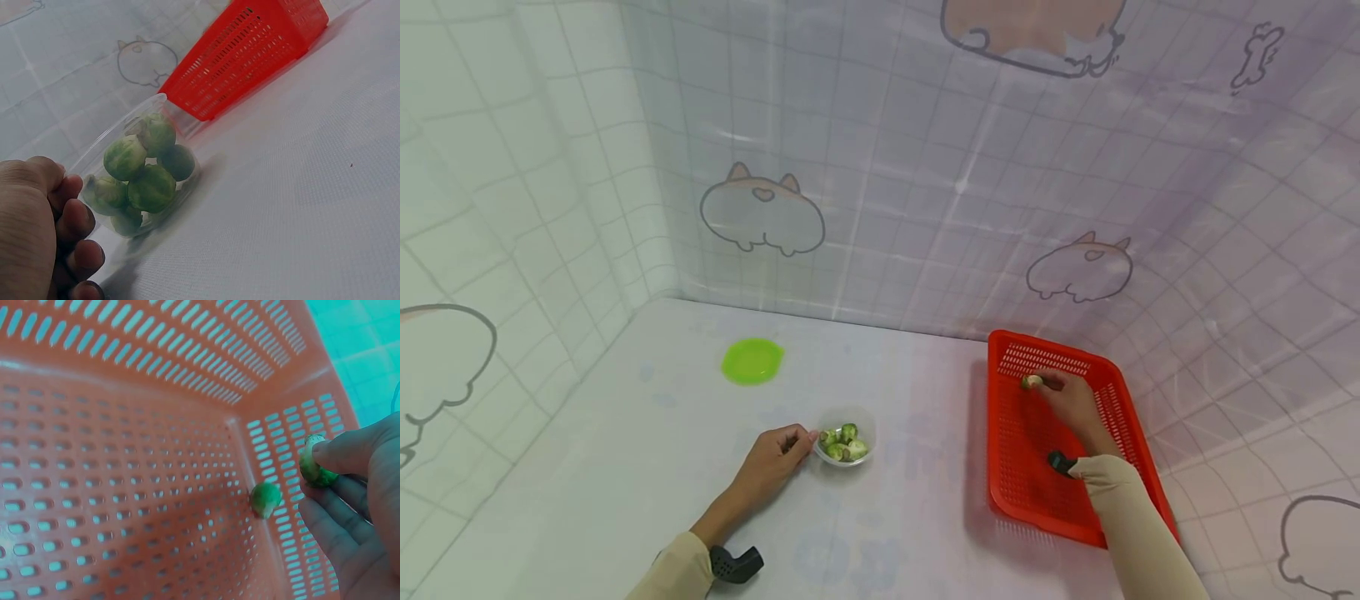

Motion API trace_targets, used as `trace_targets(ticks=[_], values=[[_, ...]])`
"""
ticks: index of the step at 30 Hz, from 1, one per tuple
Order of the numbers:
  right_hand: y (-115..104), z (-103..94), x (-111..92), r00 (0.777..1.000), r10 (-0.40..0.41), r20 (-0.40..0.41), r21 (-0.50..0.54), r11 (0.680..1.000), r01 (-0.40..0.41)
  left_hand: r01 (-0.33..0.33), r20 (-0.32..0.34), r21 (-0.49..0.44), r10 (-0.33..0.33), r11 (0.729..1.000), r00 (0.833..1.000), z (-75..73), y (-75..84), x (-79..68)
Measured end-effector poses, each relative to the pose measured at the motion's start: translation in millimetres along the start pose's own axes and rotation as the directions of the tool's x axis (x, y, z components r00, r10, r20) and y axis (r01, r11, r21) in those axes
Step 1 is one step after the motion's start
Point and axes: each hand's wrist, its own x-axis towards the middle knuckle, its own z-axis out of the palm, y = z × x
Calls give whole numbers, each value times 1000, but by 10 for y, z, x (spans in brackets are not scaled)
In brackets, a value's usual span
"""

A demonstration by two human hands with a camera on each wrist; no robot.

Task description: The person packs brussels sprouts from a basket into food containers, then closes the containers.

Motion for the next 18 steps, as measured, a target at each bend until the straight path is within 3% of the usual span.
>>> trace_targets(ticks=[10,18], values=[[-216,-62,-50,999,-41,-8,41,998,41,-2,5,10,2,1000,1000,-15,15,1],[-555,-65,-83,993,-116,1,51,992,115,15,14,2,-15,1000,1000,-30,6,4]])
